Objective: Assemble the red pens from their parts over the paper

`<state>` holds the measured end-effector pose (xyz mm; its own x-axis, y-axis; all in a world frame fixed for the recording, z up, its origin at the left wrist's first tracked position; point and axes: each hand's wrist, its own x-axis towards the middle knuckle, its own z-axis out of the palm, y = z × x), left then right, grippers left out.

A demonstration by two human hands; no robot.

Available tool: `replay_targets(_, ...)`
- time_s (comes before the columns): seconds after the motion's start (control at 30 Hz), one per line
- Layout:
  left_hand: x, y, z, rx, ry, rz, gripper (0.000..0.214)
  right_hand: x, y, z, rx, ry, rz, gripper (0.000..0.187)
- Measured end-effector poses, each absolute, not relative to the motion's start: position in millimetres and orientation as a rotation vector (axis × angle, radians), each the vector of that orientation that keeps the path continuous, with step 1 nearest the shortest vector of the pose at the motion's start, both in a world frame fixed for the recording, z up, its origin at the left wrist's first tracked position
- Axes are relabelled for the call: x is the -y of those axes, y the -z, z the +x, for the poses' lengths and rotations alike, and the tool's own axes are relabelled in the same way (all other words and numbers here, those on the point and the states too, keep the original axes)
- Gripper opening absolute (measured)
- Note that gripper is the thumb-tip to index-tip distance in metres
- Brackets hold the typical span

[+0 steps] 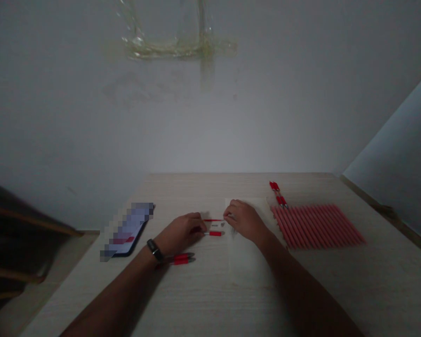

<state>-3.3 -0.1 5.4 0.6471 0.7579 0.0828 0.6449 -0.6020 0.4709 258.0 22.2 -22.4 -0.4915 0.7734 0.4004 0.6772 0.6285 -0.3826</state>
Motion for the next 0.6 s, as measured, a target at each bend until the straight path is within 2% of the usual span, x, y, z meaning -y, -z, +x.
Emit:
replay_targets(0.27,-0.4,-0.6,-4.4,-1.081,-0.367,2.476,0.013,-24.6,31.1,250.7,2.384,-0.243,-1.201,0.004)
replay_targets(0.6,0.6,2.4,1.3,-1.026,-0.421,2.488,0.012,-26.6,28.6,253.6,2.284,-0.198,-1.147,0.007)
